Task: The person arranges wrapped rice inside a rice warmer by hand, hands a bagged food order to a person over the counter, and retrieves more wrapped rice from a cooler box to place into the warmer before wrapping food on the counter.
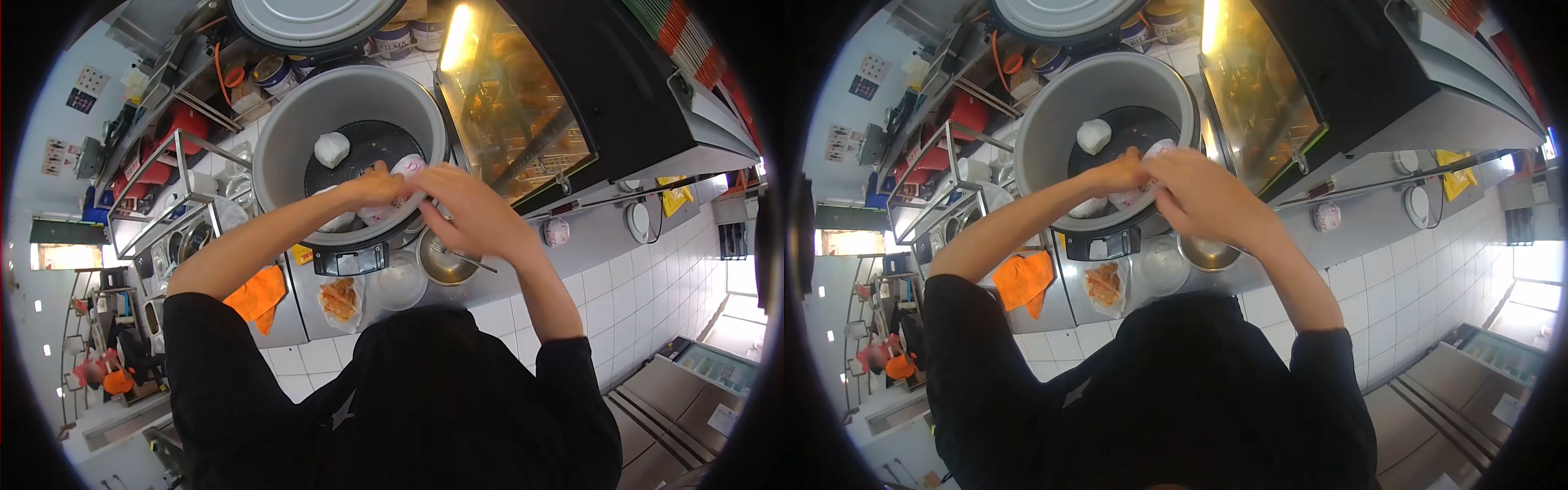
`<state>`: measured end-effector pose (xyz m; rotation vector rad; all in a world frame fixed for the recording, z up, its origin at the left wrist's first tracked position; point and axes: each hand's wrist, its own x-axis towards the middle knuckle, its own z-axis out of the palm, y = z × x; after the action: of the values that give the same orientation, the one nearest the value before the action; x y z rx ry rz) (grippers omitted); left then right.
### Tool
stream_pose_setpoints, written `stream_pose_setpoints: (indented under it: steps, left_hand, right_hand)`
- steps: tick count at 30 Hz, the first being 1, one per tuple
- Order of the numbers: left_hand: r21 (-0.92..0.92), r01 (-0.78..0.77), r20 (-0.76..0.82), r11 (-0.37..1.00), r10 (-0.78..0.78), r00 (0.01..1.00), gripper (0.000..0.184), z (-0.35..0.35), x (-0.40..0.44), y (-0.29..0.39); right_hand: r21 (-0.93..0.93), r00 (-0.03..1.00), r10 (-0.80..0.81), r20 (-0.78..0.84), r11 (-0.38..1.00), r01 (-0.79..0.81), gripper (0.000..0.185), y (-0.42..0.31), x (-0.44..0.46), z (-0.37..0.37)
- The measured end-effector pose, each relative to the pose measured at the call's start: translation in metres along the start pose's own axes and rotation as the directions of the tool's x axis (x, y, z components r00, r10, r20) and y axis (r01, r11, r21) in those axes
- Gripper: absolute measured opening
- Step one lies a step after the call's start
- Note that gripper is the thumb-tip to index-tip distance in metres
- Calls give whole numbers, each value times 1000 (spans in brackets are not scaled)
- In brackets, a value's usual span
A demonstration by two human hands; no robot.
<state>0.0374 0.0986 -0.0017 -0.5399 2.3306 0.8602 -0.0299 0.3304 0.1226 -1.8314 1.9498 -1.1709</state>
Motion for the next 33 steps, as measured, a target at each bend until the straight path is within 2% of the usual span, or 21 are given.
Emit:
stream_pose_setpoints:
  steps: [1, 2, 4, 6, 8, 9, 10, 12, 13, 15, 16, 19, 21, 22, 25, 26, 27, 29, 30, 31, 33]
  left_hand:
    - [-47, 13, -19, 999, -14, 1000, 55, 5, 5, -5]
    - [-210, 103, -28, 972, -111, 993, 52, -3, -16, 18]
    - [-466, 157, 136, 871, -104, 985, 53, -11, -21, 23]
    - [-613, 191, 227, 767, -60, 972, 54, -9, -3, 11]
    - [-694, 227, 279, 683, -36, 960, 55, -16, -14, 27]
    - [-731, 248, 304, 636, -22, 952, 56, -17, -18, 33]
    - [-739, 242, 243, 628, -86, 966, 57, -13, -17, 34]
    - [-754, 222, 109, 618, -215, 970, 62, -8, -13, 33]
    - [-683, 217, 93, 698, -212, 973, 66, -9, -18, 34]
    - [-523, 200, 48, 828, -205, 978, 75, -17, -32, 35]
    - [-488, 163, 61, 857, -153, 986, 78, -15, -36, 31]
    - [-366, 50, 117, 929, -7, 993, 86, -17, -42, 20]
    - [-255, -21, 185, 967, 70, 980, 92, -25, -43, 17]
    - [-321, 0, 219, 947, 74, 973, 93, -28, -43, 17]
    - [-509, 71, 277, 858, 85, 957, 95, -36, -36, 14]
    - [-571, 103, 280, 815, 75, 957, 95, -31, -28, 8]
    - [-631, 136, 286, 764, 66, 956, 95, -27, -23, 6]
    - [-662, 143, 198, 736, -13, 980, 95, -22, -33, 15]
    - [-675, 146, 155, 723, -54, 986, 96, -21, -36, 20]
    - [-673, 124, 96, 730, -80, 992, 90, -18, -34, 20]
    - [-656, 85, -17, 750, -126, 992, 79, -6, -25, 15]
  right_hand:
    - [92, 999, 23, 34, 995, -26, 23, -8, -22, -9]
    - [180, 997, 41, 69, 982, -53, 21, -11, -44, -19]
    - [296, 954, 220, 204, 915, -274, 16, -5, -89, -36]
    - [292, 793, 443, 418, 761, -579, 14, 28, -138, -54]
    - [147, 482, 733, 480, 474, -868, 20, 103, -205, -58]
    - [-81, 440, 837, 325, 489, -869, 25, 148, -237, -58]
    - [-303, 417, 897, 145, 442, -845, 34, 188, -267, -51]
    - [-376, 553, 791, -263, 443, -814, 53, 259, -317, -16]
    - [-414, 594, 670, -445, 434, -800, 63, 277, -328, -2]
    - [-415, 590, 712, -381, 439, -797, 74, 285, -329, 14]
    - [-417, 587, 732, -344, 441, -795, 80, 285, -331, 19]
    - [-423, 581, 714, -391, 421, -802, 80, 286, -332, 25]
    - [-392, 537, 785, -309, 410, -824, 77, 282, -334, 28]
    - [-378, 513, 815, -269, 401, -835, 76, 278, -335, 29]
    - [-483, 616, 788, -11, 535, -693, 69, 266, -336, 40]
    - [-321, 416, 888, 196, 459, -828, 65, 250, -324, 26]
    - [-190, 208, 881, 425, 312, -931, 60, 192, -275, 3]
    - [64, 287, 668, 687, 337, -939, 61, 155, -252, -1]
    - [185, 421, 563, 711, 428, -885, 61, 124, -225, -8]
    - [311, 545, 443, 712, 496, -811, 62, 89, -196, -15]
    - [505, 812, 239, 532, 680, -531, 63, 39, -140, -26]
